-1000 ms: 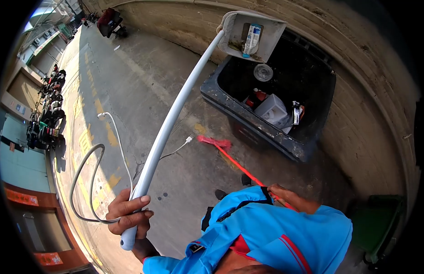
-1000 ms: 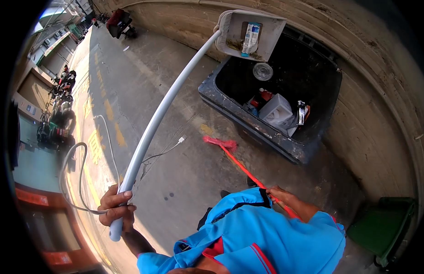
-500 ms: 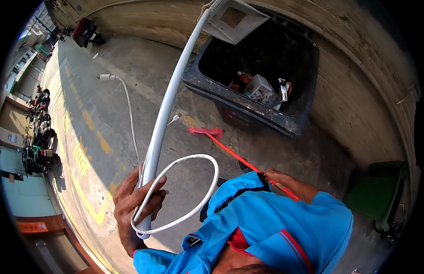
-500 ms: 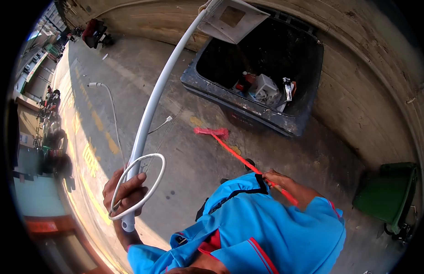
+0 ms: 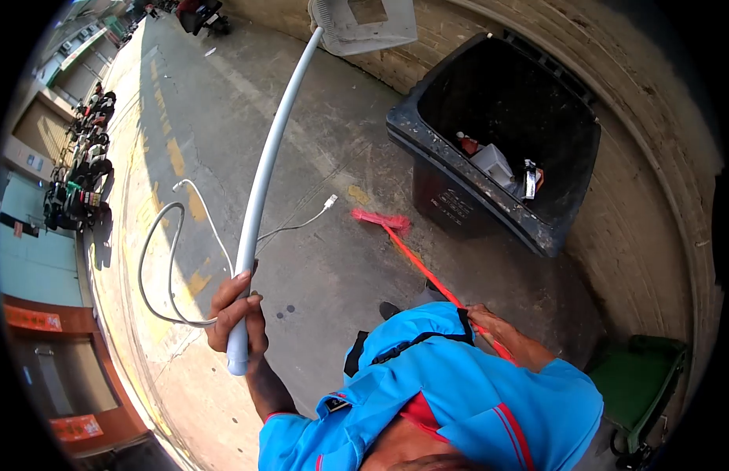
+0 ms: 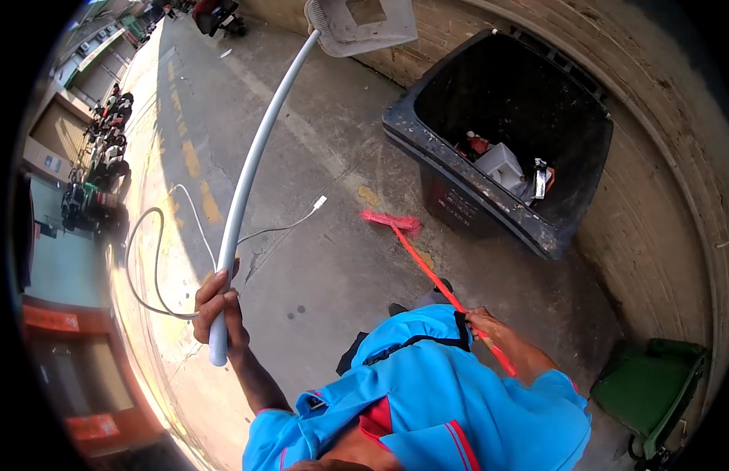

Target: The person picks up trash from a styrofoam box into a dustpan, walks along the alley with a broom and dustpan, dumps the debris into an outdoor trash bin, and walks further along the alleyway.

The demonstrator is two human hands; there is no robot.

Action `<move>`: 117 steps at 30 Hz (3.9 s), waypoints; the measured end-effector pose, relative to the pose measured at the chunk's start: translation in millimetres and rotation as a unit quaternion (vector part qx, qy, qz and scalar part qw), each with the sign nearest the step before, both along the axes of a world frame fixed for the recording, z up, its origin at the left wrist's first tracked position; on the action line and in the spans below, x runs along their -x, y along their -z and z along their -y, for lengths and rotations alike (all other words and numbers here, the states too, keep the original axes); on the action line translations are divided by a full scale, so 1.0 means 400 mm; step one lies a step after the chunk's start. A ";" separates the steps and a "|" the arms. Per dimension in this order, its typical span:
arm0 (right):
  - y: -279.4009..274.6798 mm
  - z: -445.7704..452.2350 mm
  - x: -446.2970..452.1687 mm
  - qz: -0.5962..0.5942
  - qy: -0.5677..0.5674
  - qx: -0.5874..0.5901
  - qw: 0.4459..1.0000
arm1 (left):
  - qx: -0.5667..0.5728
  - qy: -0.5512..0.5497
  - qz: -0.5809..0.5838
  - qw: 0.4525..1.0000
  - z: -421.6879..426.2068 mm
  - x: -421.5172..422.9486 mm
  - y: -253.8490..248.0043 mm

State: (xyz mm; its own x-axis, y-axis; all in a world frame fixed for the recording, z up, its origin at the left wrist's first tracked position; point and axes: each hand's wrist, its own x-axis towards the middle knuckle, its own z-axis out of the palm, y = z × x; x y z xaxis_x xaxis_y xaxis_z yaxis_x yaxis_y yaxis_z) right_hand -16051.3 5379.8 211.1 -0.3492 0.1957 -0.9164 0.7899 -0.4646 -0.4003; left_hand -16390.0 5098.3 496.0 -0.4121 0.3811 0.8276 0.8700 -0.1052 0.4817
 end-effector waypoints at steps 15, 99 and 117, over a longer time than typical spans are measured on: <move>-0.039 0.015 0.208 -0.022 -0.268 -0.215 0.939 | -0.197 -0.412 0.526 0.717 0.280 0.132 0.513; 0.037 -0.811 4.172 -0.033 -0.314 -0.245 0.917 | -0.164 -0.533 0.652 0.513 -0.343 3.676 0.807; 0.128 -0.916 4.875 -0.016 -0.291 -0.268 0.918 | 0.032 -0.456 0.552 0.697 -0.599 4.518 0.955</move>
State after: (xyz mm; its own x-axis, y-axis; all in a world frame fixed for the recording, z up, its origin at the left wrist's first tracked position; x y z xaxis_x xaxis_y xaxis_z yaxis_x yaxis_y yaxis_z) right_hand -18001.2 5746.4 160.0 -0.5625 0.3871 -0.7306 0.8260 0.3024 -0.4757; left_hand -18197.2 5337.8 114.0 -0.8796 -0.4346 -0.1935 -0.3442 0.3006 0.8895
